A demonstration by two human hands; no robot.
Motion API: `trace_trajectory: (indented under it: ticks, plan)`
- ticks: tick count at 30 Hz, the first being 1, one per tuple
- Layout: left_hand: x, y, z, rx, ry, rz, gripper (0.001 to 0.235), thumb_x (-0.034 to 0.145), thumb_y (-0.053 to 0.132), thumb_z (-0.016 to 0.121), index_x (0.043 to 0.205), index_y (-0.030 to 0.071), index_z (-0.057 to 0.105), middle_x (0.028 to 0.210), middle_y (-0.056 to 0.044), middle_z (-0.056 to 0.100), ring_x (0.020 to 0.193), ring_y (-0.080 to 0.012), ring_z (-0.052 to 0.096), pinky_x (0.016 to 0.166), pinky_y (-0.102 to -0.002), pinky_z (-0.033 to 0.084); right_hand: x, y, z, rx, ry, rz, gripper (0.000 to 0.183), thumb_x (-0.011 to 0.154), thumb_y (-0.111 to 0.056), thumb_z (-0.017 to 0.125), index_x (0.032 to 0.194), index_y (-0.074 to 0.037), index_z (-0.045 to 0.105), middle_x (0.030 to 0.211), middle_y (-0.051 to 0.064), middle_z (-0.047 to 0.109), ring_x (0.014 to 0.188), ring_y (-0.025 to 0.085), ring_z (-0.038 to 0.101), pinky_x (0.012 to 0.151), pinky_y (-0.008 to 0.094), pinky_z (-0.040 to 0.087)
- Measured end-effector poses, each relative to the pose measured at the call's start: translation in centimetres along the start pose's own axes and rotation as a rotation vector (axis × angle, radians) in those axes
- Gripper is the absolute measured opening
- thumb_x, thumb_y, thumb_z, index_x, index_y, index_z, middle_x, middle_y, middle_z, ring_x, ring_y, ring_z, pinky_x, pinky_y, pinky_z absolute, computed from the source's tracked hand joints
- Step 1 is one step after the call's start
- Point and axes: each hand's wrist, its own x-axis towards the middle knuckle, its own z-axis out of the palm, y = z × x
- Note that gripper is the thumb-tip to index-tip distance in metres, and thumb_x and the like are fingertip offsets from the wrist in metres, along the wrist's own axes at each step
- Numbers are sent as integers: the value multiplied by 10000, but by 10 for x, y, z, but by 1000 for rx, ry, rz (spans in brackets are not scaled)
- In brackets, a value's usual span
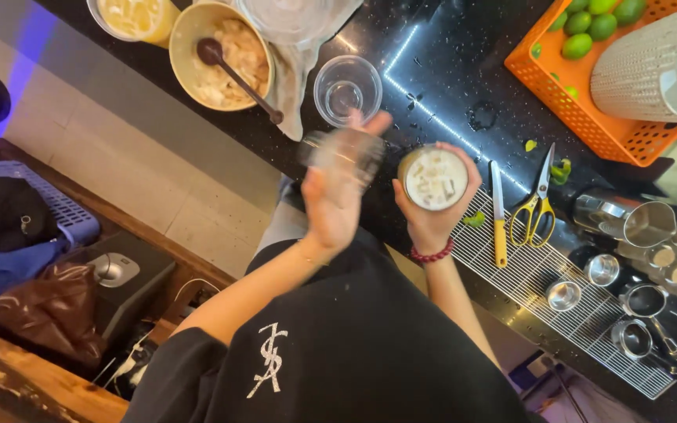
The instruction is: Prepare and assemble multiple iced beverages by squeezing citrus, scooping ice, shaking ingredients, and adding toppings.
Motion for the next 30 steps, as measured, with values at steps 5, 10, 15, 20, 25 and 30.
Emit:
trace_trajectory:
  ticks: [5, 10, 15, 20, 25, 30]
  plan:
    - [27, 34, -55, 126, 69, 154, 783, 1090, 635, 359, 1631, 70, 326, 1641, -198, 384, 1572, -257, 313, 1350, -394, 143, 58, -41, 23, -280, -236, -27, 862, 781, -109, 973, 1440, -42, 421, 1369, 109, 561, 1282, 203, 597, 1151, 350, 492]
    - [66, 26, -98, 108, 37, -12, 728, 1078, 586, 372, 1584, 65, 323, 1674, -184, 380, 1583, -258, 326, 1344, -419, 181, 96, -52, 42, -554, -421, -135, 829, 743, -117, 968, 1406, -24, 479, 1338, 140, 580, 1264, 281, 593, 1105, 383, 479]
    - [84, 17, -110, 61, -13, -90, 686, 1098, 499, 455, 1537, -24, 381, 1621, -230, 446, 1553, -278, 382, 1327, -410, 220, 109, -57, 54, -838, -557, -218, 864, 661, -148, 948, 1384, -12, 495, 1322, 161, 587, 1243, 354, 566, 1039, 441, 433]
    - [87, 22, -115, -18, -2, -129, 653, 1090, 445, 510, 1500, -57, 424, 1617, -244, 422, 1537, -284, 404, 1297, -414, 281, 116, -75, 63, -1004, -617, -231, 913, 592, -179, 942, 1376, -11, 506, 1335, 154, 561, 1229, 342, 561, 994, 438, 433]
    - [90, 27, -114, -23, 3, -185, 670, 1083, 466, 496, 1508, -43, 403, 1628, -245, 408, 1537, -285, 394, 1299, -420, 267, 120, -80, 67, -1080, -658, -235, 944, 586, -195, 954, 1394, 0, 507, 1359, 165, 526, 1216, 346, 550, 989, 432, 434]
    - [92, 30, -115, -57, 3, -223, 650, 1081, 468, 463, 1508, -19, 400, 1640, -238, 404, 1524, -289, 402, 1290, -424, 267, 125, -88, 74, -1095, -698, -258, 1005, 569, -186, 956, 1425, 19, 474, 1364, 174, 534, 1211, 342, 551, 995, 437, 428]
